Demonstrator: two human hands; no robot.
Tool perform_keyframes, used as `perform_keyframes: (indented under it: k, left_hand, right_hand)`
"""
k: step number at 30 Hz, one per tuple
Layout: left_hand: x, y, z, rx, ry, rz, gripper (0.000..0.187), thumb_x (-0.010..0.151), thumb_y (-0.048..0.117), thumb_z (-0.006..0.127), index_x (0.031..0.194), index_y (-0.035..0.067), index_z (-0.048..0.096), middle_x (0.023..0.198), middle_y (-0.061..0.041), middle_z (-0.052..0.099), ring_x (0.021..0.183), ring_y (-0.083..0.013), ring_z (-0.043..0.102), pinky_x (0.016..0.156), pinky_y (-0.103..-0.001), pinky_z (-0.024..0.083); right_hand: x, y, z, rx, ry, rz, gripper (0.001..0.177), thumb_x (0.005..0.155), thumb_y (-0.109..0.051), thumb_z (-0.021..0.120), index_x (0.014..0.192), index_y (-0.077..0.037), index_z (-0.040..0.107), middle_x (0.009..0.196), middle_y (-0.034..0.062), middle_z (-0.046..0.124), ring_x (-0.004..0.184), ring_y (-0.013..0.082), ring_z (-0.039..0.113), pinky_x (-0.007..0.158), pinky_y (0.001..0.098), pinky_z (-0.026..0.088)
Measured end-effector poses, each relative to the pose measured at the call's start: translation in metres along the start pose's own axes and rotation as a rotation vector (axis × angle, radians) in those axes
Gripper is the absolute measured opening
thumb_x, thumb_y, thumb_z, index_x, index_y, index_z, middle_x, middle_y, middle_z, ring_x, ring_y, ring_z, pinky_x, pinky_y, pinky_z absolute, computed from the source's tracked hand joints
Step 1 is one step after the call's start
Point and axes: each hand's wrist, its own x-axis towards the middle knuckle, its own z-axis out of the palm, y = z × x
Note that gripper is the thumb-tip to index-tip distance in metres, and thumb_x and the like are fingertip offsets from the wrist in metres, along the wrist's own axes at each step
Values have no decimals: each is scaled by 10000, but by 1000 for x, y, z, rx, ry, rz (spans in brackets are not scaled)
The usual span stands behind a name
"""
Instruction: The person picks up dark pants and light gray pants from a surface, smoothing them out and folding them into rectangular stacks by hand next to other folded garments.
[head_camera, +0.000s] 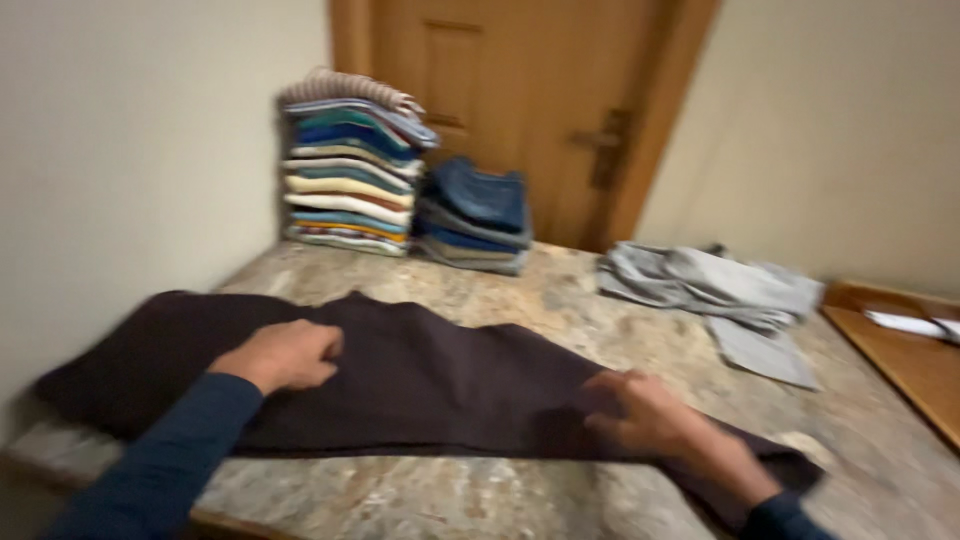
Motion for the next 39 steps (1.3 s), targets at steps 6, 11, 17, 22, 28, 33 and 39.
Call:
perform_keyframes:
  k: [6, 11, 17, 22, 28, 33, 39]
  left_hand:
    - [54, 145, 21, -346, 336, 269, 418, 911, 416, 692, 1268, 201, 658, 1363, -75, 659, 1355, -281, 558, 1118, -481, 466]
    - [66, 215, 33, -409, 360, 402, 764, 887, 497, 716, 1529, 199, 426, 1659, -163, 112, 1520, -382, 160, 1194, -655, 178]
    - [55, 217, 33, -440, 248, 353, 755, 910, 581, 622, 1549, 239, 410, 1702, -118, 101, 1575, -331, 119, 1237, -617, 101]
    - [31, 214, 37, -413, 200, 358, 746, 936, 610, 568, 1565, 251, 387, 1698, -120, 119, 1575, -344, 96, 1243, -614, 76]
    - [7, 211, 44, -361, 100, 376, 699, 959, 617, 529, 1555, 272, 409, 1702, -107, 154, 1587, -337, 71, 1250, -622, 52]
    - [15, 159, 51, -366, 165, 268, 685, 951, 616, 524, 1541, 278, 437, 1696, -78, 193, 1595, -312, 69, 1265, -607, 54]
    - [-12, 36, 50, -381, 532, 92, 452, 851, 368, 725, 1242, 157, 643, 1323, -45, 635, 1294, -275, 537, 1091, -470, 440]
  right_hand:
    - [-102, 143, -37, -425, -280, 448, 552, 883, -330, 749, 1384, -225, 542, 1296, 89, 666, 1253, 318, 600, 1003, 467, 503]
    - [-122, 188, -8, -49, -102, 664, 547, 759, -304, 891, 1246, -190, 671, 1181, 97, 751, 1115, 272, 724, 965, 373, 585]
    - [-136, 162, -75, -396, 473, 478, 473, 656, -35, 758, 1104, -189, 746, 1069, 87, 719, 998, 302, 685, 870, 416, 551]
    - [-208, 152, -106, -754, 652, 453, 362, 808, -135, 816, 1144, -203, 703, 1102, 50, 656, 1064, 250, 631, 980, 440, 474]
    - [-278, 180, -72, -658, 182, 754, 381, 877, -224, 737, 1241, -246, 628, 1130, -8, 685, 1074, 169, 657, 912, 370, 537]
    - [-216, 205, -58, -598, -169, 875, 401, 935, -297, 671, 1322, -281, 566, 1153, -57, 709, 1083, 101, 679, 856, 313, 589]
    - [-25, 86, 37, -133, 264, 162, 319, 851, -235, 736, 1152, -151, 675, 1085, 65, 720, 1058, 255, 677, 866, 365, 563]
